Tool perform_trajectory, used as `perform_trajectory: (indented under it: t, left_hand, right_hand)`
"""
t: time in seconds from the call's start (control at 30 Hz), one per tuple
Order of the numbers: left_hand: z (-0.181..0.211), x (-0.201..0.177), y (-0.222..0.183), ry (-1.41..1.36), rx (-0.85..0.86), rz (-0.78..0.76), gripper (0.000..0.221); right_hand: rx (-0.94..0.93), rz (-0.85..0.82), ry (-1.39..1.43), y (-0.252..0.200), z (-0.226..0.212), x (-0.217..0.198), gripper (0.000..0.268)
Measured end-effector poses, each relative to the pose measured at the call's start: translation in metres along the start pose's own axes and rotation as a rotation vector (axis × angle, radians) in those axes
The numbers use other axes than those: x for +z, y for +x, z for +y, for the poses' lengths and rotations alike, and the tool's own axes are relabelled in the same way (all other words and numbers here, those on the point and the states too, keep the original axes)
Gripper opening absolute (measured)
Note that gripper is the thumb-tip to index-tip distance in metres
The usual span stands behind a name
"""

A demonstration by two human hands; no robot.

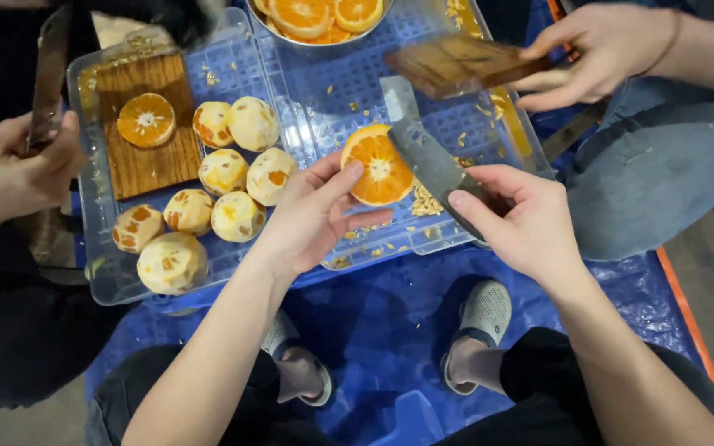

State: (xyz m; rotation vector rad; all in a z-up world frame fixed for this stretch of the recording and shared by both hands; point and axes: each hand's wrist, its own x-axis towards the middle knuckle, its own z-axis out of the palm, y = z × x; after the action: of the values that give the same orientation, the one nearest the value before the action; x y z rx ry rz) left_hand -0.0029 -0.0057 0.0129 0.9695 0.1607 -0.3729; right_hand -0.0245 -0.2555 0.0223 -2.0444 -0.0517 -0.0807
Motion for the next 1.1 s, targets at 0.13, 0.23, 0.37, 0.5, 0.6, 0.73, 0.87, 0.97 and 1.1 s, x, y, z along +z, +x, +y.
perform_trajectory:
  t: [0.13, 0.23, 0.37, 0.5, 0.6, 0.73, 0.87, 0.97, 1.1]
  left_hand:
    - [0.001, 0.004, 0.000, 0.000, 0.023, -0.008, 0.049]
    - [-0.004, 0.001, 0.001, 0.069, 0.076, 0.002, 0.054]
    - [-0.004, -0.004, 0.004, 0.100, 0.073, -0.011, 0.048]
    - [-0.001, -0.007, 0.003, 0.091, 0.058, -0.056, 0.049]
    - [0.002, -0.006, 0.001, 0.084, 0.056, -0.076, 0.048]
    - [0.000, -0.008, 0.002, 0.075, 0.064, -0.069, 0.047]
    - [-0.002, -0.012, 0.006, 0.062, 0.073, -0.040, 0.047]
    - [-0.002, -0.008, 0.005, 0.136, 0.154, 0.029, 0.045]
    - [-0.013, -0.021, 0.015, 0.612, 0.528, 0.159, 0.028]
  right_hand:
    - [-0.012, 0.005, -0.013, 0.003, 0.002, -0.002, 0.024]
    - [-0.003, -0.017, -0.012, 0.002, 0.003, -0.002, 0.024]
    - [0.004, -0.018, -0.018, 0.002, 0.005, 0.001, 0.027]
    - [0.000, 0.002, -0.004, 0.002, 0.003, 0.003, 0.030]
    - [0.005, -0.007, -0.012, 0.003, 0.007, 0.006, 0.029]
    - [0.003, -0.008, -0.010, 0.003, 0.006, 0.003, 0.029]
    - [-0.004, 0.025, -0.010, 0.003, 0.001, -0.002, 0.029]
    - [0.056, -0.008, -0.065, 0.003, -0.008, -0.007, 0.031]
    - [0.248, -0.214, -0.283, 0.003, -0.009, -0.005, 0.034]
